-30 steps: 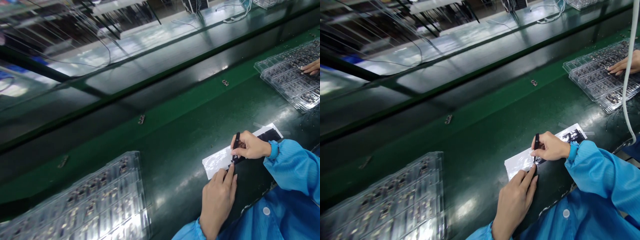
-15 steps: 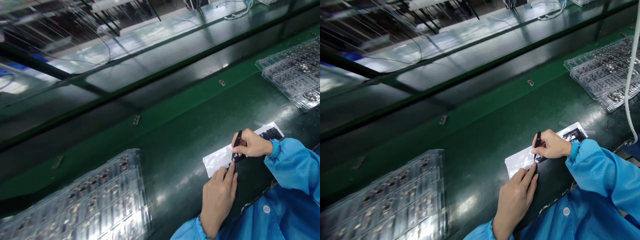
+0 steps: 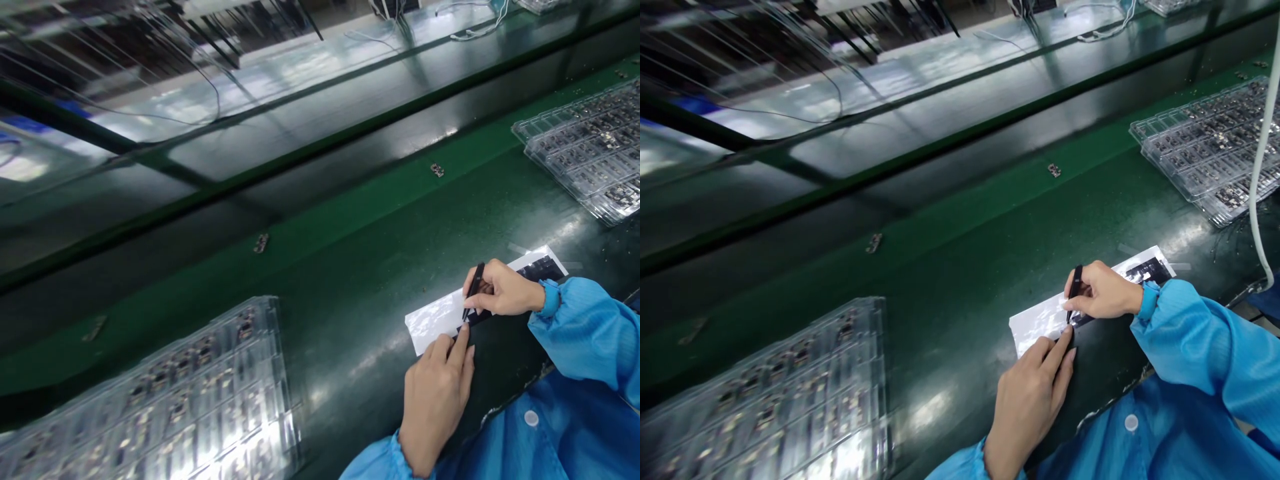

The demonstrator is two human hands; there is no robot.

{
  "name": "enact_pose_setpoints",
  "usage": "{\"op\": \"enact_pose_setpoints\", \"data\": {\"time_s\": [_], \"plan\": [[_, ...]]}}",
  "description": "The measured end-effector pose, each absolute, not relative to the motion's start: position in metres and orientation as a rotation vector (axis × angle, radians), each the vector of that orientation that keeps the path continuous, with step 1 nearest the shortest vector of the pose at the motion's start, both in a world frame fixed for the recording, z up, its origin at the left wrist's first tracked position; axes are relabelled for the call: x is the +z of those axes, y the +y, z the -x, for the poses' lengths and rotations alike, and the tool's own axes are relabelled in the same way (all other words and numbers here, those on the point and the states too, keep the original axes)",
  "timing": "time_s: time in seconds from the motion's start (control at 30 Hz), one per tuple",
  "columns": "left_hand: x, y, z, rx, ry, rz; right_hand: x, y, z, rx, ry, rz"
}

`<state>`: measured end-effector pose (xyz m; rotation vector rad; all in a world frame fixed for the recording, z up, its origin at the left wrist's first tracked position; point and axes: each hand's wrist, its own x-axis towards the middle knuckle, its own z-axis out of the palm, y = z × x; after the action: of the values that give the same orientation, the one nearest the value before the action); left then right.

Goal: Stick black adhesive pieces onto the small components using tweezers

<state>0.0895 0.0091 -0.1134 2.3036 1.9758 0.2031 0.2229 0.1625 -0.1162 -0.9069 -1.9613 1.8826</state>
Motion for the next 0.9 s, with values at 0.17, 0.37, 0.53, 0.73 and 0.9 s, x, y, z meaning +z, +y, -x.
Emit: {"op": "enact_pose_setpoints", "data": {"time_s": [0.17,0.37,0.53,0.73,0.9], "plan": [[-0.113,0.009,-0.089,0.225,1.97,-2.304,-0.116,0.162,-0.224,1.885,-1.955,0.906],[-0.114,0.009,-0.09,0.225,1.968,-2.291,-0.116,0.161,-0.223,1.992,-1.853,0.905],[-0.116,0.008,-0.089,0.218,1.972,-2.28,-0.118,0.161,-0.222,2.035,-1.781,0.91],[-0.117,0.007,-0.089,0.175,1.973,-2.24,-0.115,0.164,-0.222,2.086,-1.694,0.914],[-0.109,0.002,-0.084,0.161,1.906,-2.111,-0.105,0.174,-0.226,2.054,-1.6,0.881]]}}
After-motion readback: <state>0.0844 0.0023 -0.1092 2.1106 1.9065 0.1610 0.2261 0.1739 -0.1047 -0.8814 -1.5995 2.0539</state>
